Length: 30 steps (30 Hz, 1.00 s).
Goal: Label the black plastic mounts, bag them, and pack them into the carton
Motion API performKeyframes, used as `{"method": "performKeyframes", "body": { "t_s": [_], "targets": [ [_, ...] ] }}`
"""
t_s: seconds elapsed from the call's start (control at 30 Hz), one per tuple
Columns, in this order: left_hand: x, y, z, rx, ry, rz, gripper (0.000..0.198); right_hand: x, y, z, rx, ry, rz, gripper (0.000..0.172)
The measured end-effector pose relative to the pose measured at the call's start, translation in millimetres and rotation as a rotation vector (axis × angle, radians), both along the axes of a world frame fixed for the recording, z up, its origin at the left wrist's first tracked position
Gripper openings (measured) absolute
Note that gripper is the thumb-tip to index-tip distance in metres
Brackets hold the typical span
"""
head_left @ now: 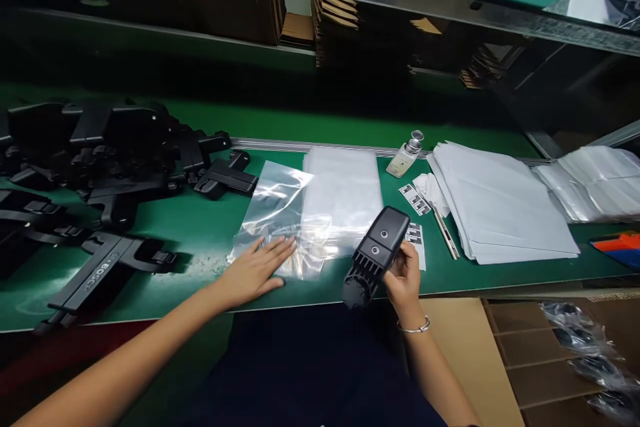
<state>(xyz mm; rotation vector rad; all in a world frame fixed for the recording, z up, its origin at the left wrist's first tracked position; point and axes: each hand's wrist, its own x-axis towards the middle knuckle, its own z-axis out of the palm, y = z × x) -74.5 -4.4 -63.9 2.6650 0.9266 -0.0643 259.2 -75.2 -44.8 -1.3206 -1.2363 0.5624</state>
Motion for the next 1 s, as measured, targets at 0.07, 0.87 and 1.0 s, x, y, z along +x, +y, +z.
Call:
{"method": "performKeyframes", "body": {
  "t_s": [0.07, 0.87, 1.0],
  "targets": [
    [5, 19, 2.5, -0.027, -0.003, 0.098, 0.065, -12, 3, 6.5, -0.157, 0.174, 0.03, 0.046],
    [38, 48, 47.2, -0.089, -0.178, 0.384, 0.036, -32, 7, 47.9, -0.543, 0.788, 0.106, 0.046],
    [50, 55, 40.9, -0.394, -0.318, 0.402, 0.038, -22, 6, 48.6, -0.509, 0.607, 0.105, 0.051]
  ]
}}
